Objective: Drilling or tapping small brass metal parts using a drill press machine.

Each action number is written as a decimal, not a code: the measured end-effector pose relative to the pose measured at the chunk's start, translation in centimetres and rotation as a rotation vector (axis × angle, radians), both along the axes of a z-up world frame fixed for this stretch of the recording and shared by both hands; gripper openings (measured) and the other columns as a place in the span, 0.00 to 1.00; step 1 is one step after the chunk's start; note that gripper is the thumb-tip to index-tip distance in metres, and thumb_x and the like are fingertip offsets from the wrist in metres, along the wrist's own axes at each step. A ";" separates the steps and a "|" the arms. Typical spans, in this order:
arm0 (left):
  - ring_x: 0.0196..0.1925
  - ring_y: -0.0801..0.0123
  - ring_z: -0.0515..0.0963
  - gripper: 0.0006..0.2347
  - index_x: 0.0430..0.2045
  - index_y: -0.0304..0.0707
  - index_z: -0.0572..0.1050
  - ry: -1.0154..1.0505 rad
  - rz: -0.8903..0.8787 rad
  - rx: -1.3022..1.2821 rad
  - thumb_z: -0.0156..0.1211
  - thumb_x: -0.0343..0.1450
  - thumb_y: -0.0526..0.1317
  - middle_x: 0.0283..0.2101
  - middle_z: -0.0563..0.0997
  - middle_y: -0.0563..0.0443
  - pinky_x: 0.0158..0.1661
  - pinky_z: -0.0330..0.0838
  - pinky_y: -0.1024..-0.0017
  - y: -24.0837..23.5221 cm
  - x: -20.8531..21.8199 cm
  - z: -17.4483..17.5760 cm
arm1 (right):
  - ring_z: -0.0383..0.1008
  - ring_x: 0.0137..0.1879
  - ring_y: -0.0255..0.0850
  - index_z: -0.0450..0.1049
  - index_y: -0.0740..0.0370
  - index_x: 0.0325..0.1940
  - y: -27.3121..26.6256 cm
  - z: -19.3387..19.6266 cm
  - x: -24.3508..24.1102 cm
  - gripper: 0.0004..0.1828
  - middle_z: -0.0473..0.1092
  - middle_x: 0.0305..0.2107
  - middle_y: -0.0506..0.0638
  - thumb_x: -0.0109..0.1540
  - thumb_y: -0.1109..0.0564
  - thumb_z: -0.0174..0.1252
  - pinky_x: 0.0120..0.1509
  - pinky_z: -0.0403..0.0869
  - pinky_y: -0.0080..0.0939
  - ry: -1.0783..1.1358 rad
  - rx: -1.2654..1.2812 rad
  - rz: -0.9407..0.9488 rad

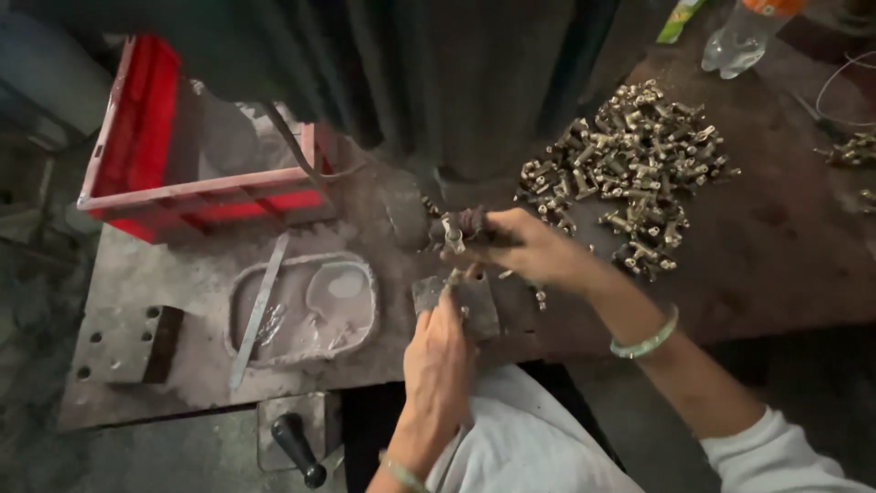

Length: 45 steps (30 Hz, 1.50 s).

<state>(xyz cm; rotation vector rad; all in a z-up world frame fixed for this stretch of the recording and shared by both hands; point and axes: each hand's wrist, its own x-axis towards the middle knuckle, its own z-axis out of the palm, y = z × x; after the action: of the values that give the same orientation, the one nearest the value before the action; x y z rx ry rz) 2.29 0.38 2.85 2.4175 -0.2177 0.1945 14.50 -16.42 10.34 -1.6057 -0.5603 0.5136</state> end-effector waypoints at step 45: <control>0.40 0.76 0.84 0.06 0.36 0.29 0.81 0.308 0.266 -1.197 0.65 0.67 0.28 0.38 0.86 0.50 0.44 0.77 0.78 10.3 -1.7 -2.9 | 0.76 0.38 0.38 0.73 0.68 0.54 4.2 -3.7 -5.3 0.12 0.75 0.42 0.53 0.68 0.60 0.54 0.42 0.78 0.42 0.113 0.287 -0.497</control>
<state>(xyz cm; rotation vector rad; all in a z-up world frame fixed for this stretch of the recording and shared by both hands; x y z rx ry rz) 0.61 10.64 -0.06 1.2410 0.2993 0.0354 9.24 -12.24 6.69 -1.3654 -0.1277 0.1402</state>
